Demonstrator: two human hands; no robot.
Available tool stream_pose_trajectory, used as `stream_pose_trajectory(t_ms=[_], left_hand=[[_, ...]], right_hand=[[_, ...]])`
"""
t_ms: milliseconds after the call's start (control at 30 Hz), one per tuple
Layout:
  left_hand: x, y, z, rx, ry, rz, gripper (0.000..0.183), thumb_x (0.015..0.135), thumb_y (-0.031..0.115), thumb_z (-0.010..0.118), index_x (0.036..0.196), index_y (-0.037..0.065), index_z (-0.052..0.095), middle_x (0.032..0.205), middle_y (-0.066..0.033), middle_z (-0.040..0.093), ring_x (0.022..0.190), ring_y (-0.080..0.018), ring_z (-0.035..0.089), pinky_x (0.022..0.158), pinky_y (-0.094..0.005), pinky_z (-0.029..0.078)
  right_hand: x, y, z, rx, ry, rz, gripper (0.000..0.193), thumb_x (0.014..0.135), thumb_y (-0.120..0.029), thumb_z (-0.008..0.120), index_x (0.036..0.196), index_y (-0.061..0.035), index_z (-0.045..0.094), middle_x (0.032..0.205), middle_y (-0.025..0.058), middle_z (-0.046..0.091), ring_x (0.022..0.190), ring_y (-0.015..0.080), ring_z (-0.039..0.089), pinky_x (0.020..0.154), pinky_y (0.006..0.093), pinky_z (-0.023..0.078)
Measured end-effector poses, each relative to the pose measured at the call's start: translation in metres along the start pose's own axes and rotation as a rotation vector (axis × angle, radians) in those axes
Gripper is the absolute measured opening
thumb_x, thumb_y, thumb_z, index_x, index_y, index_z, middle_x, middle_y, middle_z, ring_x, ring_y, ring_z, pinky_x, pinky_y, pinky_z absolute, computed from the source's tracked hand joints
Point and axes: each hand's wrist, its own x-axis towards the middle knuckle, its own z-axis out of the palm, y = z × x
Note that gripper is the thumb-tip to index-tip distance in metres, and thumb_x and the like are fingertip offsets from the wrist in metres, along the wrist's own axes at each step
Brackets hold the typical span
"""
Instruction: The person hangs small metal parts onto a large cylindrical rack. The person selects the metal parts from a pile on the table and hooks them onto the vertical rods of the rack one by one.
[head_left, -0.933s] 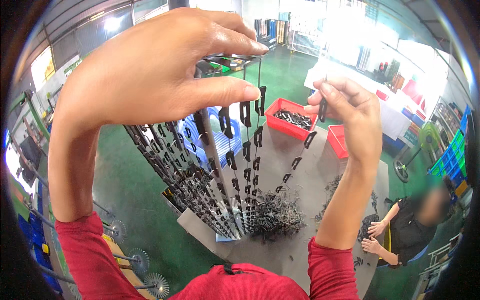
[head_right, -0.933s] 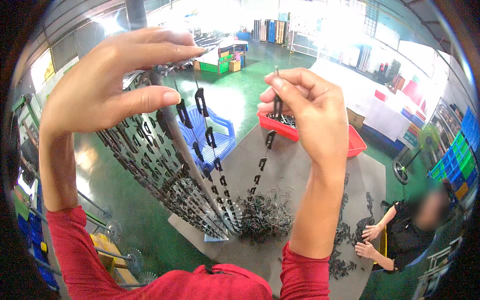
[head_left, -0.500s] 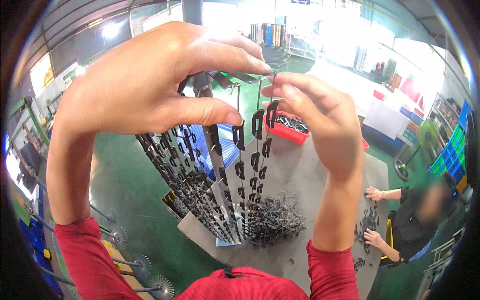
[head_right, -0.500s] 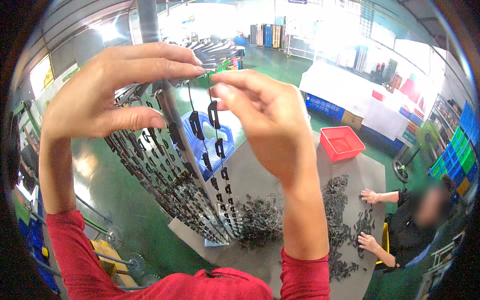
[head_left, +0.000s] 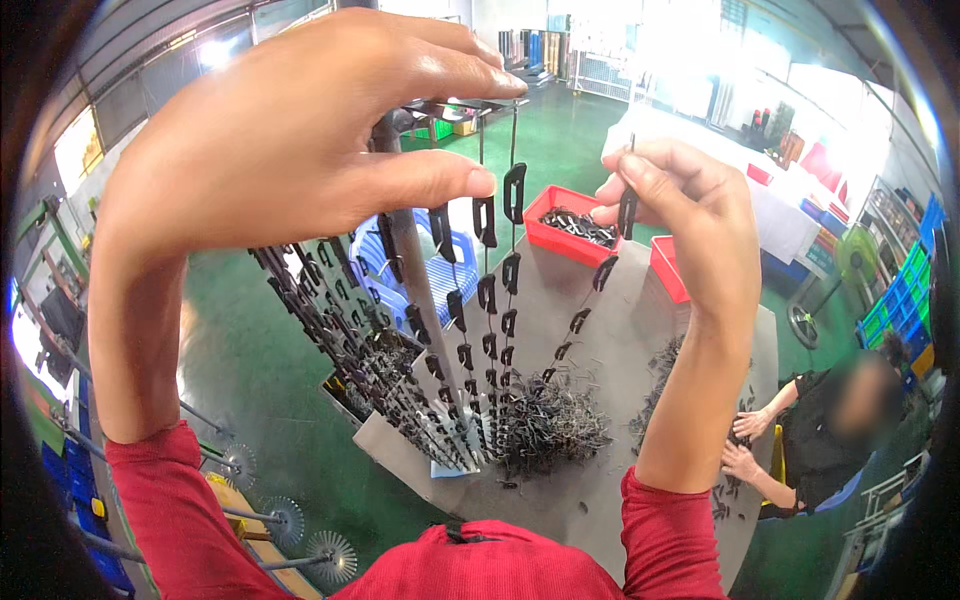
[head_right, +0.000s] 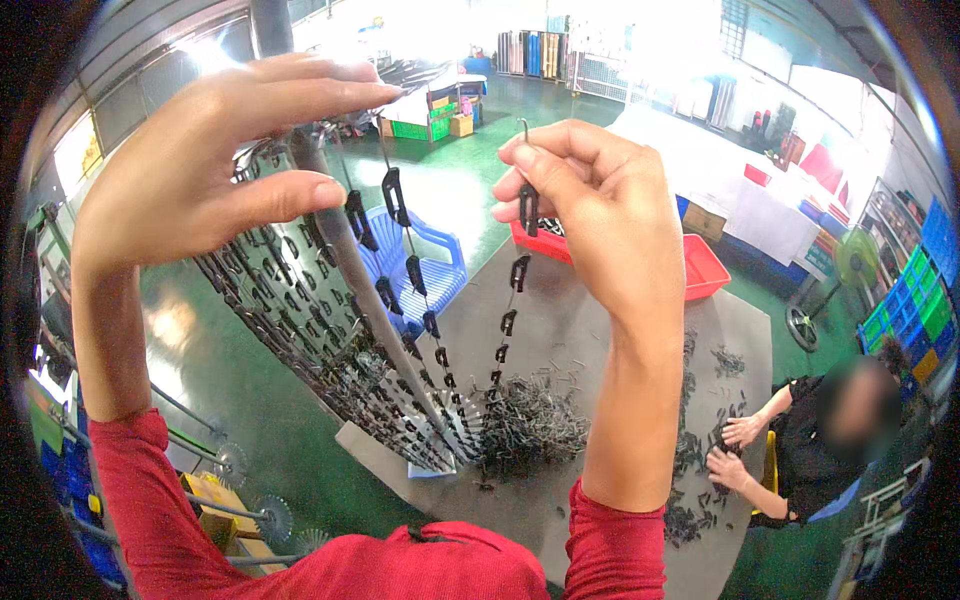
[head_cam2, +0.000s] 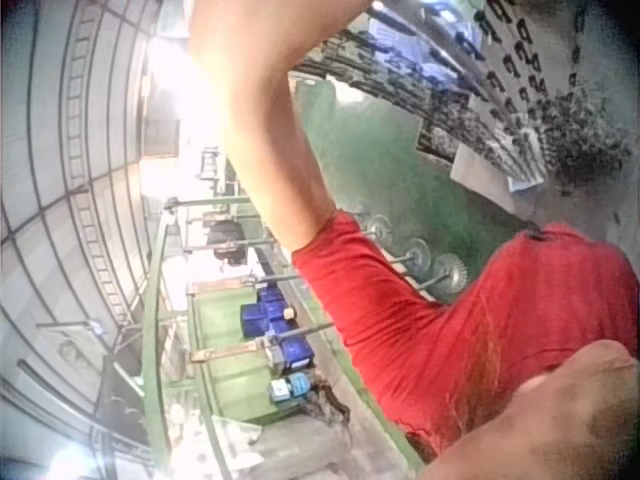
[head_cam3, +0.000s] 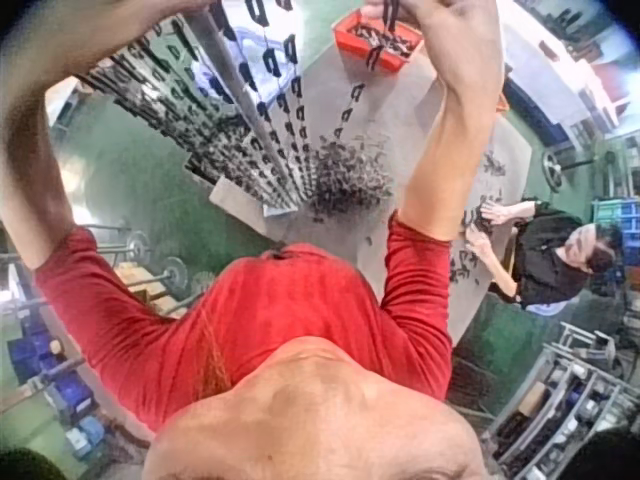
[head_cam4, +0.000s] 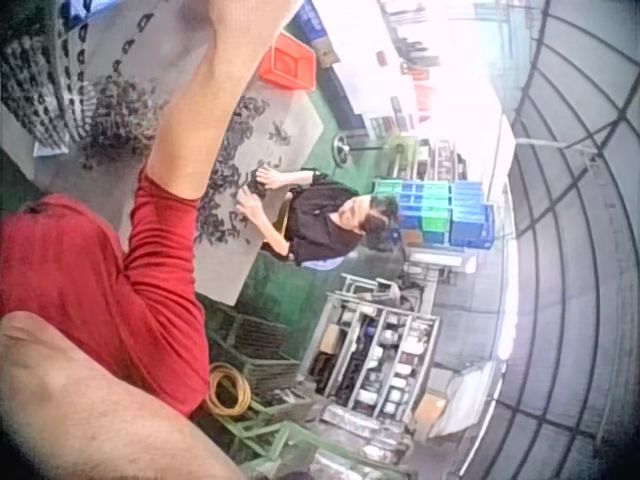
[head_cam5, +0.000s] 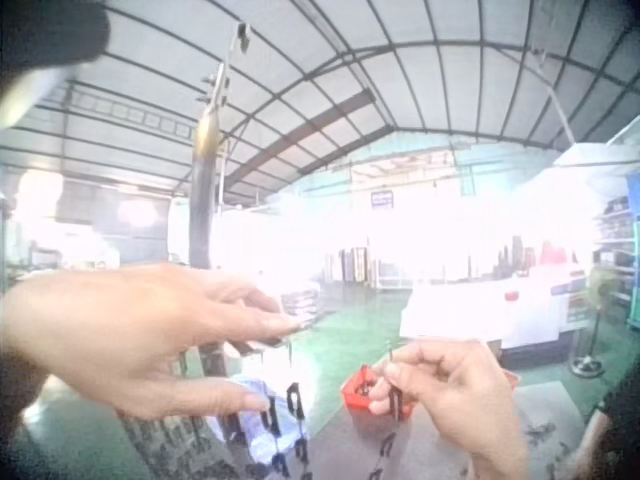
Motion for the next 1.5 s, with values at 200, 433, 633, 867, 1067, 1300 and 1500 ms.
stream_pose_trajectory(t_ms=[200,433,633,867,1067,1300,1500], left_hand=[[-0.003,-0.006,-0.003,0.007,0.019,-0.016,0.058,0.077,0.032,0.071,0.125,0.003,0.056,0.126,-0.0203,0.053,0.111,-0.0368,0.055,0.095,-0.0392,0.043],[-0.008,-0.022,-0.004,-0.114,0.028,0.123,0.063,0.078,0.044,0.068,0.125,0.004,0.057,0.129,-0.0183,0.054,0.118,-0.0371,0.053,0.098,-0.0418,0.041],[-0.011,-0.021,0.000,-0.047,0.050,0.110,0.061,0.080,0.044,0.064,0.125,0.004,0.056,0.123,-0.0197,0.057,0.114,-0.0394,0.055,0.096,-0.0425,0.043],[-0.015,-0.018,0.000,-0.023,0.056,0.045,0.056,0.081,0.037,0.066,0.125,0.004,0.056,0.123,-0.0195,0.058,0.113,-0.0394,0.055,0.095,-0.0425,0.043],[-0.013,-0.009,-0.001,-0.042,0.045,-0.066,0.052,0.078,0.027,0.069,0.125,0.006,0.057,0.124,-0.0188,0.056,0.109,-0.0379,0.056,0.095,-0.0417,0.043],[-0.009,-0.015,-0.012,-0.166,0.001,0.041,0.056,0.075,0.029,0.072,0.124,0.006,0.057,0.123,-0.0183,0.057,0.111,-0.0357,0.057,0.095,-0.0408,0.044],[-0.009,-0.019,-0.006,-0.098,0.030,0.140,0.055,0.072,0.022,0.073,0.121,0.002,0.059,0.121,-0.0177,0.059,0.110,-0.0359,0.058,0.093,-0.0402,0.045]], right_hand=[[-0.001,0.006,-0.012,-0.600,-0.209,0.015,0.023,0.083,-0.007,0.062,0.103,0.0026,0.065,0.090,0.0102,0.070,0.087,0.0171,0.067,0.078,0.0313,0.051],[0.012,-0.003,0.044,0.118,-0.072,-0.189,0.020,0.090,-0.008,0.059,0.102,0.0063,0.064,0.085,0.0085,0.068,0.079,0.0124,0.064,0.071,0.0230,0.051],[0.013,-0.009,0.061,0.212,0.011,-0.206,0.013,0.090,-0.004,0.056,0.091,0.0071,0.063,0.075,0.0097,0.065,0.065,0.0117,0.062,0.062,0.0231,0.052],[0.006,0.002,0.027,0.188,0.180,-0.123,0.013,0.090,-0.004,0.056,0.093,0.0070,0.063,0.075,0.0099,0.064,0.067,0.0141,0.063,0.060,0.0255,0.053],[0.009,0.005,-0.005,-0.389,0.002,0.001,0.020,0.088,-0.006,0.057,0.103,0.0054,0.065,0.088,0.0106,0.069,0.079,0.0137,0.065,0.077,0.0265,0.051],[0.008,-0.001,0.035,-0.026,-0.111,-0.199,0.026,0.092,-0.012,0.058,0.110,0.0062,0.062,0.096,0.0138,0.068,0.092,0.0184,0.066,0.082,0.0278,0.051],[0.008,-0.014,0.061,0.202,-0.068,-0.151,0.016,0.091,-0.008,0.057,0.094,0.0065,0.064,0.078,0.0085,0.067,0.070,0.0110,0.063,0.066,0.0229,0.051]])
